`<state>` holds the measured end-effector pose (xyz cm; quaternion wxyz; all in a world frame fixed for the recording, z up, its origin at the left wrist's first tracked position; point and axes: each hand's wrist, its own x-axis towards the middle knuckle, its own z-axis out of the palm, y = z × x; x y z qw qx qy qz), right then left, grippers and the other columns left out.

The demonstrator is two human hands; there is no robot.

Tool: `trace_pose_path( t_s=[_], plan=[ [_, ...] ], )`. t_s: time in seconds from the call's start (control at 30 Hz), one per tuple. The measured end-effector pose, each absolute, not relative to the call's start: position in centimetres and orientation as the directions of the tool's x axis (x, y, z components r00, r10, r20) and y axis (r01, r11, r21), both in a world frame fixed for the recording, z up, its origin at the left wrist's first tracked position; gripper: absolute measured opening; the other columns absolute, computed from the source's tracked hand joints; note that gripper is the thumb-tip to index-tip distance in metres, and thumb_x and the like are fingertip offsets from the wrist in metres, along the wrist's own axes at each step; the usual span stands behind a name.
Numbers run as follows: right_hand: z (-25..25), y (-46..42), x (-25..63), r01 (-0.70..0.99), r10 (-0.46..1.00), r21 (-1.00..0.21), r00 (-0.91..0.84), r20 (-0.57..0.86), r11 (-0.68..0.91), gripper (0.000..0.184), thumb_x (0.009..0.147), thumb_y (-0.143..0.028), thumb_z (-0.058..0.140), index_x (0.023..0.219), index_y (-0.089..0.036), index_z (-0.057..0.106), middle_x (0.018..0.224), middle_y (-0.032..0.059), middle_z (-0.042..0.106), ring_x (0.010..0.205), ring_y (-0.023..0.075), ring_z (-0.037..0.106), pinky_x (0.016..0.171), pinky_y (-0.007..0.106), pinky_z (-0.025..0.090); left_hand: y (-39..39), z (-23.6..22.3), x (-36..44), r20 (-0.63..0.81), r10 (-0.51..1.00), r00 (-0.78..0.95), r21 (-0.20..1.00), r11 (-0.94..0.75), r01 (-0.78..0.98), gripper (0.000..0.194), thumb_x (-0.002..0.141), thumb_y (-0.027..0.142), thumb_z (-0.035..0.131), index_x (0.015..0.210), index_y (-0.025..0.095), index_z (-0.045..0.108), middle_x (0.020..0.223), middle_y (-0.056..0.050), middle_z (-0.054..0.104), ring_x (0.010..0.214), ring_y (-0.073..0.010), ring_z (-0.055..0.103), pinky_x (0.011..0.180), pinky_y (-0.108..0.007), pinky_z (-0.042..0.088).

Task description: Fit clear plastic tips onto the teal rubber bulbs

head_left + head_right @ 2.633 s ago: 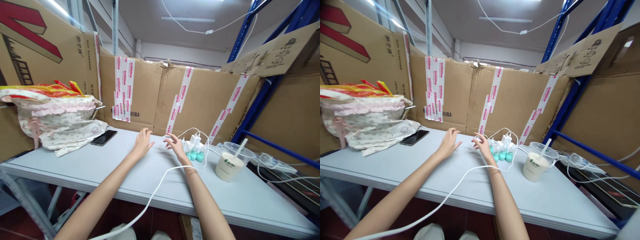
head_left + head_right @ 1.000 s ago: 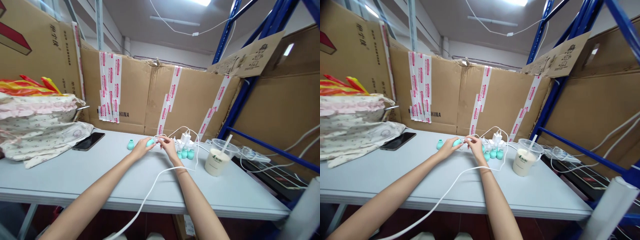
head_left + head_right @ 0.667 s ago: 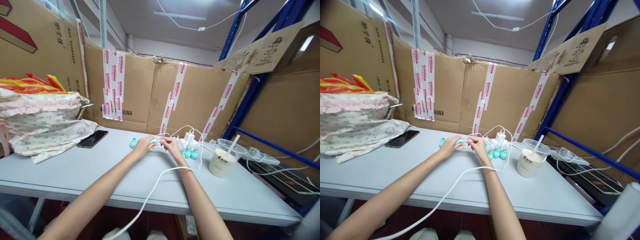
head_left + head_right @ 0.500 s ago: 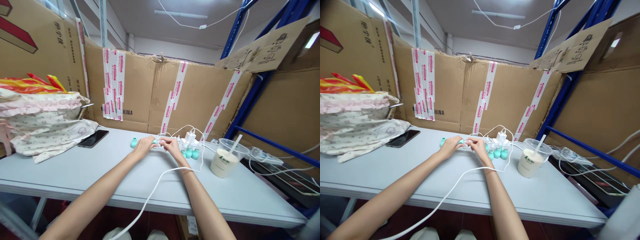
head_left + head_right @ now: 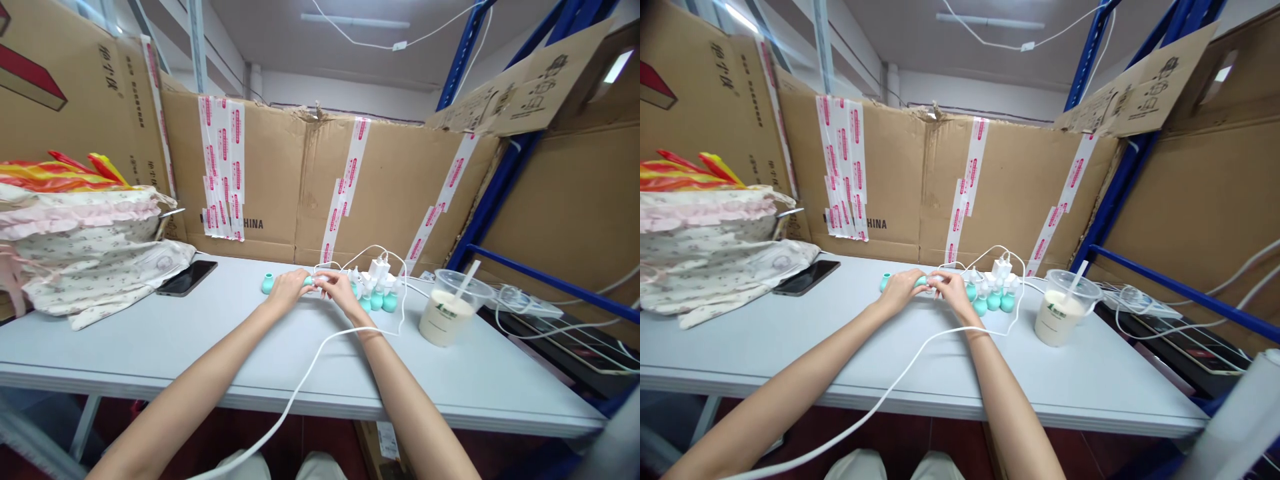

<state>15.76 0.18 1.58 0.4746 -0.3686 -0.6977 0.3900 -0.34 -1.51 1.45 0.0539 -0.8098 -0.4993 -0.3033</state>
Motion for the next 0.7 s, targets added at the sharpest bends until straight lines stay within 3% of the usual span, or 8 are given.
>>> trace_pose_path(
  t_s=[0.1,0.2,0.3,0.37,0.47,0.57,0.7],
  plan=[
    [2.1,-0.1,15.7,0.141,0.856,-0.858,-0.252,0.451,0.494,0.053,0.070,-0.041,0.061,0.117,-0.018,0.053,0.074,0.0027,0.062,0.047,0.0098,0.054,0.040,0.020,0.037,-1.2,1.5,-0.5,0.569,0.778,0.266,0.427,-0.556,0.713,0.044,0.080,0.055,0.045,0.106,0.020,0.052,0.101,-0.008,0.060,0.092,-0.0233,0.057,0.077,-0.032,0.041],
    [2.4,-0.5,15.4,0.119,0.814,-0.805,-0.086,0.574,0.581,0.079,0.069,-0.039,0.063,0.137,-0.028,0.025,0.107,0.0069,0.058,0.073,0.0132,0.060,0.059,0.024,0.048,-0.9,1.4,-0.4,0.567,0.804,0.180,0.676,-0.579,0.456,0.058,0.083,0.061,0.028,0.122,0.020,0.040,0.113,-0.010,0.056,0.099,-0.0229,0.055,0.081,-0.034,0.042],
    [2.0,-0.9,14.5,0.127,0.796,-0.786,-0.124,0.592,0.605,0.077,0.068,-0.039,0.064,0.136,-0.026,0.029,0.127,0.0096,0.047,0.110,0.0206,0.049,0.081,0.031,0.045,-0.5,0.7,0.1,0.509,0.841,0.182,0.831,-0.535,0.152,0.073,0.080,0.068,0.011,0.131,0.019,0.030,0.121,-0.015,0.050,0.099,-0.0233,0.055,0.078,-0.036,0.045],
    [1.6,-1.0,13.9,0.127,0.783,-0.781,-0.244,0.572,0.611,0.057,0.073,-0.040,0.059,0.126,-0.023,0.047,0.127,0.0095,0.048,0.116,0.0226,0.044,0.088,0.035,0.042,-0.3,0.0,0.6,0.497,0.838,0.225,0.858,-0.514,0.017,0.078,0.077,0.071,0.011,0.134,0.020,0.028,0.131,-0.014,0.042,0.113,-0.0247,0.047,0.087,-0.037,0.042],
    [1.1,-0.8,13.5,0.100,0.784,-0.790,-0.245,0.570,0.605,0.040,0.073,-0.040,0.058,0.108,-0.020,0.062,0.118,0.0105,0.056,0.111,0.0253,0.048,0.090,0.039,0.040,-0.2,-0.8,1.0,0.484,0.828,0.283,0.868,-0.494,-0.040,0.077,0.077,0.071,0.014,0.136,0.024,0.026,0.143,-0.009,0.027,0.130,-0.0249,0.026,0.102,-0.039,0.030],
    [1.2,-0.3,13.8,0.008,0.812,-0.823,-0.166,0.559,0.568,0.039,0.067,-0.038,0.063,0.100,-0.017,0.065,0.103,0.0100,0.064,0.097,0.0252,0.056,0.083,0.038,0.044,0.1,-0.8,0.8,0.503,0.810,0.300,0.843,-0.536,0.035,0.074,0.078,0.069,0.016,0.138,0.026,0.024,0.147,-0.005,0.017,0.134,-0.0237,0.015,0.108,-0.039,0.021],
    [2.0,0.0,14.7,-0.001,0.859,-0.859,-0.007,0.512,0.512,0.028,0.062,-0.034,0.065,0.080,-0.013,0.067,0.076,0.0058,0.066,0.075,0.0204,0.061,0.072,0.033,0.047,0.8,0.2,-0.7,0.659,0.732,0.173,0.695,-0.681,0.233,0.071,0.080,0.067,0.018,0.137,0.025,0.022,0.144,-0.008,0.018,0.131,-0.0229,0.023,0.108,-0.041,0.019]
  ],
)
